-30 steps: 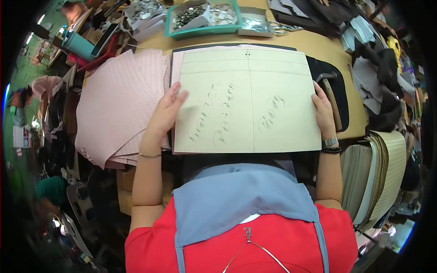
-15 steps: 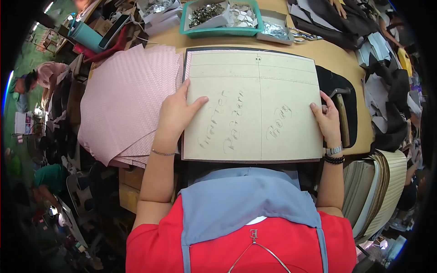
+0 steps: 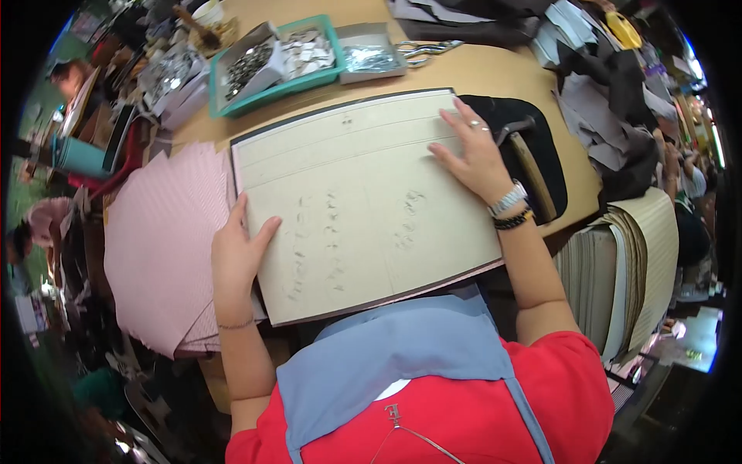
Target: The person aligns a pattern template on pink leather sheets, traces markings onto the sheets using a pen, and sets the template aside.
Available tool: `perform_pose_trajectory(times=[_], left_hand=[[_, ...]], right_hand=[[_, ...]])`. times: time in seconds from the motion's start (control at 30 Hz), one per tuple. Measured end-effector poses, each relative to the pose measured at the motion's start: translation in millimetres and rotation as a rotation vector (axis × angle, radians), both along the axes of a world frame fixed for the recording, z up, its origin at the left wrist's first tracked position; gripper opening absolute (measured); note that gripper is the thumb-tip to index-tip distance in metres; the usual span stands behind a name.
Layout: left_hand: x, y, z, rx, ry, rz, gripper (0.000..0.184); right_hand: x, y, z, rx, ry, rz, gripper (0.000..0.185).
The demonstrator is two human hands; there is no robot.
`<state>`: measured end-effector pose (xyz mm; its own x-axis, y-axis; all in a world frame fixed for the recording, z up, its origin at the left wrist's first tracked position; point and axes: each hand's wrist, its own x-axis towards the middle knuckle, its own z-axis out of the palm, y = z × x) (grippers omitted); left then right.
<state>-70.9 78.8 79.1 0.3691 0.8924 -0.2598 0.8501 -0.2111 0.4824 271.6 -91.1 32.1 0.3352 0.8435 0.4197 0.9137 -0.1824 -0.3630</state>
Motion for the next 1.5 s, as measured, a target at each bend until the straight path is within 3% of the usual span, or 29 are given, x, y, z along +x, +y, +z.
perform_pose_trajectory(times=[0.17, 0.93, 1.03, 1.13, 1.5], left_hand=[[-4.8, 0.4, -12.8, 0.049, -0.115, 0.002, 0.075], [-4.0, -3.5, -4.9, 0.008, -0.124, 0.034, 0.073], [-15.0, 4.0, -31.8, 0.113, -0.29, -0.054, 0.072], [-13.4, 2.7, -19.5, 0.132, -0.112, -0.069, 0.073], [-13.0, 1.4, -15.2, 0.074, -0.125, -0.053, 0.076]], right_hand=[[1.7, 10.5, -13.6, -0.098, 0.005, -0.053, 0.065], [-3.4, 7.8, -4.9, -0.099, -0.042, -0.068, 0.062], [-4.6, 8.7, -4.0, -0.087, -0.051, -0.051, 0.06], [-3.8, 9.8, -5.0, -0.09, -0.061, -0.031, 0.06], [-5.2, 11.2, -3.6, -0.123, -0.054, -0.02, 0.059]])
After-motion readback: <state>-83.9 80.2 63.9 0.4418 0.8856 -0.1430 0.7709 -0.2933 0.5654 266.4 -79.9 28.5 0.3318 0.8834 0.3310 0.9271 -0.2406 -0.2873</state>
